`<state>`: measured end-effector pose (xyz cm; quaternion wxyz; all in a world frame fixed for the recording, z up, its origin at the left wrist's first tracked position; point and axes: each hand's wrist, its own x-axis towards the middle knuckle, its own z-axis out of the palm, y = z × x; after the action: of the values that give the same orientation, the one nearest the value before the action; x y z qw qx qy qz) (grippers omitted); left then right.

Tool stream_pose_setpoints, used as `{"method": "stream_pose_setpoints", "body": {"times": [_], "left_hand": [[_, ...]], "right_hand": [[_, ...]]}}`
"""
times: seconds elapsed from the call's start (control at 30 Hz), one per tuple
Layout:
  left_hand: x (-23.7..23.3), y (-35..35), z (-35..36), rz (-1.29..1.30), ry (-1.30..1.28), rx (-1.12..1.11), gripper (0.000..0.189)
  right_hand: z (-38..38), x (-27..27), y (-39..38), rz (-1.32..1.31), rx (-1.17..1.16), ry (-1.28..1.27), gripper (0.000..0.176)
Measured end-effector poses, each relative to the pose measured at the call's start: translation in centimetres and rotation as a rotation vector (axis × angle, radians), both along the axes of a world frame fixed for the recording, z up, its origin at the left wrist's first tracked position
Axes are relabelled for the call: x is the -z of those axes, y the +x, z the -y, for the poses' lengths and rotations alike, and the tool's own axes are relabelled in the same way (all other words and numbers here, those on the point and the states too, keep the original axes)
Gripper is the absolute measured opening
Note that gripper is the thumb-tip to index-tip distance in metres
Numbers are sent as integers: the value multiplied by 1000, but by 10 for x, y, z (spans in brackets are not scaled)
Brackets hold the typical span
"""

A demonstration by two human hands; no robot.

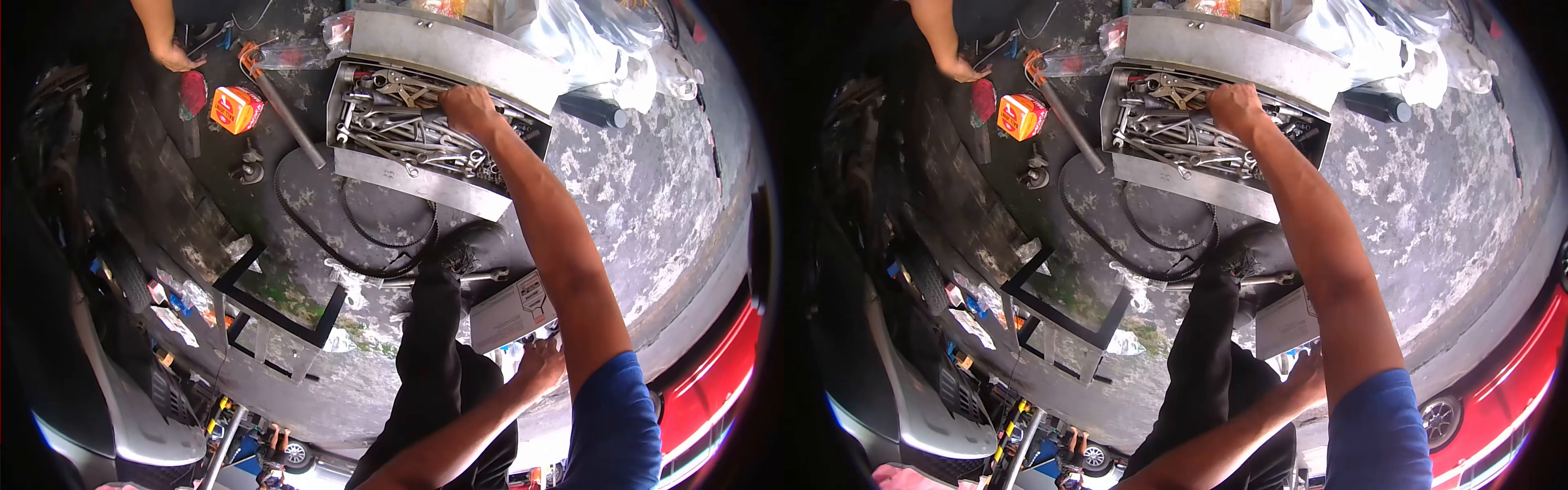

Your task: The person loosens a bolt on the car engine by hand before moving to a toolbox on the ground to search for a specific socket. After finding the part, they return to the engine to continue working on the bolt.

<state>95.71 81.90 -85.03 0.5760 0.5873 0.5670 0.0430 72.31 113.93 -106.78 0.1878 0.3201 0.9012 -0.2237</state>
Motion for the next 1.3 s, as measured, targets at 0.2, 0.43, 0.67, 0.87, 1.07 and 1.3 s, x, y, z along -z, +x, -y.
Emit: {"method": "stream_pose_setpoints", "body": {"times": [0.2, 0.43, 0.67, 0.87, 1.07, 1.3], "left_hand": [[15, 7, -2, 64, -39, -1, 41], [44, 30, 23, 175, -149, -175, 40], [30, 20, 55, 411, -290, -323, 38], [24, 18, 70, 764, -535, -646, 37], [26, 29, 79, 988, -703, -855, 36], [25, 45, 82, 915, -585, -864, 35]], "right_hand": [[27, -28, 0, 112, 8, -117, 46], [38, 27, -38, -302, 273, 107, 71], [80, 27, -44, -56, 462, 48, 90], [77, 12, -39, -131, 477, 119, 46], [128, -26, -56, 18, 453, -395, 37], [100, -11, -3, -710, 495, -408, 65]]}}
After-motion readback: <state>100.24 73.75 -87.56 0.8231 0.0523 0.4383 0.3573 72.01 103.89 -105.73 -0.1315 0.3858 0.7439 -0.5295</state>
